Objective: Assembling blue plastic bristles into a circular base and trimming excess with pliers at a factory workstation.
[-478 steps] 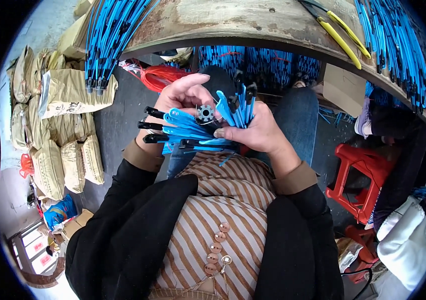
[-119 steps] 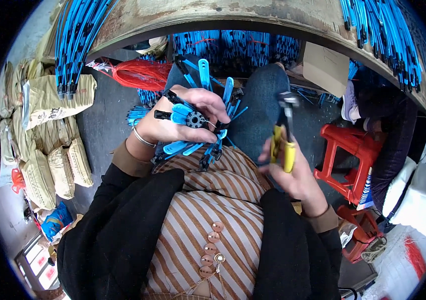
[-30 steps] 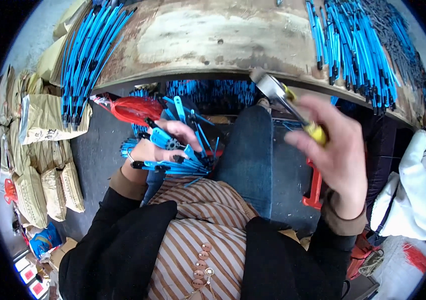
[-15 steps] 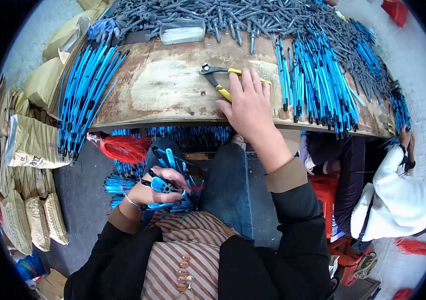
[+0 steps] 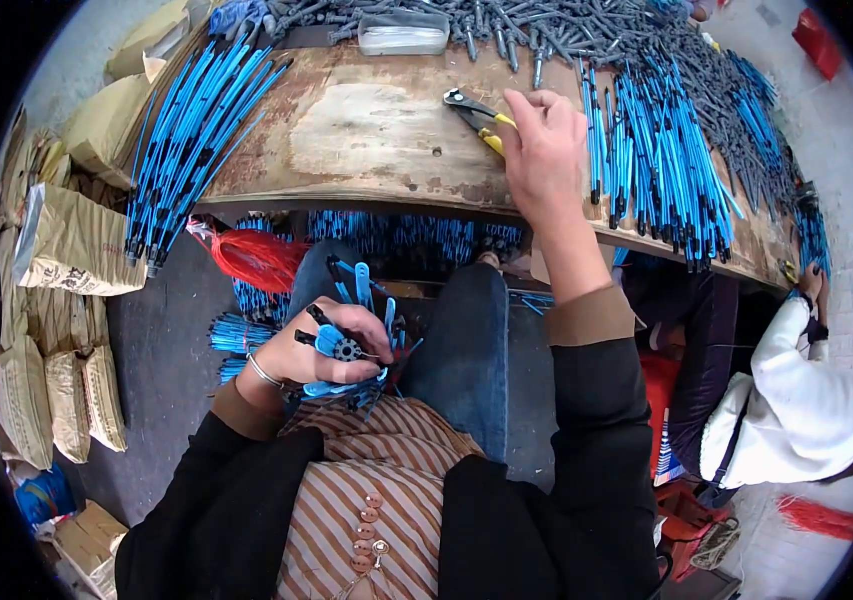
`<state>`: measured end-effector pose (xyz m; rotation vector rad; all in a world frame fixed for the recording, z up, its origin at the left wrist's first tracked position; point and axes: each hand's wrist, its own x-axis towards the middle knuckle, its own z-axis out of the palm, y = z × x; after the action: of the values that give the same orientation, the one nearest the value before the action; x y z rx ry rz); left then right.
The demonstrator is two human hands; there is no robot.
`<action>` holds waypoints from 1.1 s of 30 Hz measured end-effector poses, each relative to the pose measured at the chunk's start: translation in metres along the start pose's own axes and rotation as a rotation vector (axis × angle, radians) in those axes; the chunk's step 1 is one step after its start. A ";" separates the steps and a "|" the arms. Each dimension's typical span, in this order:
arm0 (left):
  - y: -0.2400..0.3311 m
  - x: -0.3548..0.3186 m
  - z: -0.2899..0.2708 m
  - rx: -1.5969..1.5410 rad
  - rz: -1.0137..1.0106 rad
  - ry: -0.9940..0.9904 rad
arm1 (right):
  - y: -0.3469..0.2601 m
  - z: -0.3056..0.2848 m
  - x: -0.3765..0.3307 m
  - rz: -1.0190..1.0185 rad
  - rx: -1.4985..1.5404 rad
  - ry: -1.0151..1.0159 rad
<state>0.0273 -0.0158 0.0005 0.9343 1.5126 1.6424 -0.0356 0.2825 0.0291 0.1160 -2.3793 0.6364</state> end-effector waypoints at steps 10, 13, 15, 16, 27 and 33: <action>-0.003 -0.003 0.012 0.010 0.001 -0.020 | 0.026 0.016 -0.003 0.020 -0.516 -0.289; -0.003 0.001 0.010 0.067 0.037 -0.023 | 0.036 0.014 -0.004 0.049 -0.431 -0.308; -0.005 -0.002 0.011 0.066 0.020 -0.019 | 0.034 -0.003 -0.007 0.129 -0.207 -0.310; -0.007 -0.002 0.010 0.046 0.033 -0.017 | 0.030 -0.013 -0.007 0.187 -0.032 -0.306; -0.012 0.008 0.009 -0.061 -0.010 -0.001 | -0.094 -0.079 -0.209 1.008 1.351 -0.701; -0.010 0.011 0.013 -0.005 0.021 -0.021 | -0.096 -0.061 -0.218 0.275 0.379 -0.611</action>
<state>0.0336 0.0006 -0.0079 0.9646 1.4894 1.6452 0.1924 0.2091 -0.0273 0.1670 -2.8478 1.3393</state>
